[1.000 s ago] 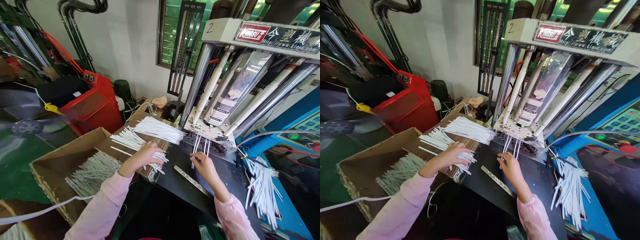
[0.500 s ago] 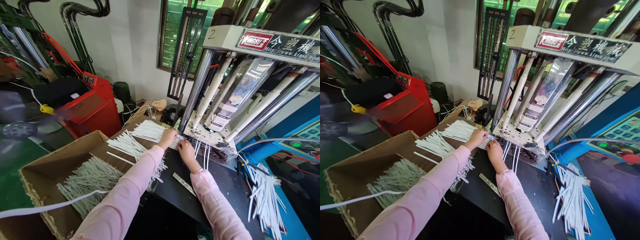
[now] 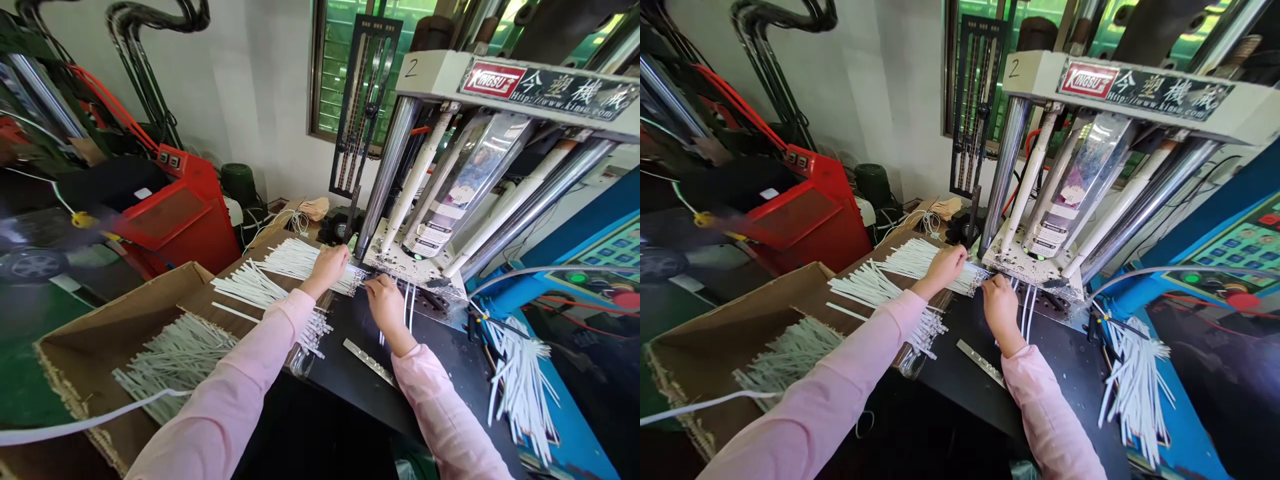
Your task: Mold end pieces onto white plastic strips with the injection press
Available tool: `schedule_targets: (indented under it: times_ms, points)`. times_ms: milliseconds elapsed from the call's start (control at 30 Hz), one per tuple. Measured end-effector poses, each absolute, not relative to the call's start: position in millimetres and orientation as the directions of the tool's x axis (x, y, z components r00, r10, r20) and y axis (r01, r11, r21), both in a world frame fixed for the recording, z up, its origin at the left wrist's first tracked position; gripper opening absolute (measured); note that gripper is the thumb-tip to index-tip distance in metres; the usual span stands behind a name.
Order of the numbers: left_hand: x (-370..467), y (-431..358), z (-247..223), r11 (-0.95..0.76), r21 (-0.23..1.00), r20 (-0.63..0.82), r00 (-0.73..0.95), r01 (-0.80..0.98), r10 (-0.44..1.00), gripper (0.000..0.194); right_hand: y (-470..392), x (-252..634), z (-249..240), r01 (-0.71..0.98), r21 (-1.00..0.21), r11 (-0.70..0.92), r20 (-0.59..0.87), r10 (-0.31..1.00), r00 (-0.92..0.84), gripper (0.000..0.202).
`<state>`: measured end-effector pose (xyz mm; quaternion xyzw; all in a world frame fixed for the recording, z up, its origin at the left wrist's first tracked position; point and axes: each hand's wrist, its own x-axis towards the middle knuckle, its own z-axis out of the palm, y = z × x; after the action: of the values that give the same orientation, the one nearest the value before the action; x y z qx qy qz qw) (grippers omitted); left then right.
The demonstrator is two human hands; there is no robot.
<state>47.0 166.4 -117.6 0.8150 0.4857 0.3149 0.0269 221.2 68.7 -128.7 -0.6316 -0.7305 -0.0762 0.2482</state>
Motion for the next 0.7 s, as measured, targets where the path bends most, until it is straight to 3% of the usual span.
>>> schedule_targets:
  times_ms: [100, 167, 233, 300, 367, 433, 500, 600, 700]
  points:
    - [27.1, 150.3, -80.8, -0.637, 0.353, 0.688, 0.272, 0.685, 0.673, 0.024, 45.5, 242.4, -107.7, 0.960, -0.124, 0.252, 0.763, 0.643, -0.070, 0.021]
    - [9.4, 131.7, -51.5, -0.784, 0.259, 0.891, 0.175, 0.564, 0.420, 0.025, 27.5, 260.2, -91.1, 0.954, -0.146, 0.261, 0.888, 0.460, 0.010, 0.015]
    - [-9.4, 107.2, -23.7, -0.830, 0.129, 0.983, 0.042, 0.542, 0.180, 0.029, 8.0, 277.5, -77.0, 0.945, -0.199, 0.259, 0.934, 0.341, 0.103, 0.010]
    - [-25.7, 82.1, -4.1, -0.801, 0.098, 0.995, -0.050, 0.590, 0.085, 0.031, -11.3, 290.9, -70.4, 0.932, -0.266, 0.247, 0.917, 0.363, 0.166, 0.009]
    - [-35.0, 62.2, 0.8, -0.785, 0.097, 0.994, -0.098, 0.612, 0.047, 0.030, -28.9, 297.9, -74.6, 0.914, -0.330, 0.237, 0.841, 0.513, 0.171, 0.012]
    - [-33.9, 49.4, -12.2, -0.792, 0.116, 0.992, -0.107, 0.600, 0.064, 0.027, -44.6, 298.1, -88.7, 0.893, -0.380, 0.242, 0.715, 0.690, 0.117, 0.017]
    - [-22.4, 40.7, -41.7, -0.847, 0.188, 0.979, -0.025, 0.498, 0.203, 0.023, -58.9, 292.6, -108.4, 0.869, -0.427, 0.251, 0.565, 0.824, 0.040, 0.023]
    - [5.9, 27.0, -101.4, -0.863, 0.460, 0.814, 0.288, 0.210, 0.504, 0.019, -78.2, 279.2, -135.9, 0.836, -0.505, 0.213, 0.368, 0.930, -0.014, 0.026]
    - [32.6, 11.6, -153.1, -0.746, 0.657, 0.601, 0.524, 0.107, 0.604, 0.017, -93.2, 266.5, -152.4, 0.827, -0.541, 0.149, 0.272, 0.962, 0.005, 0.025]
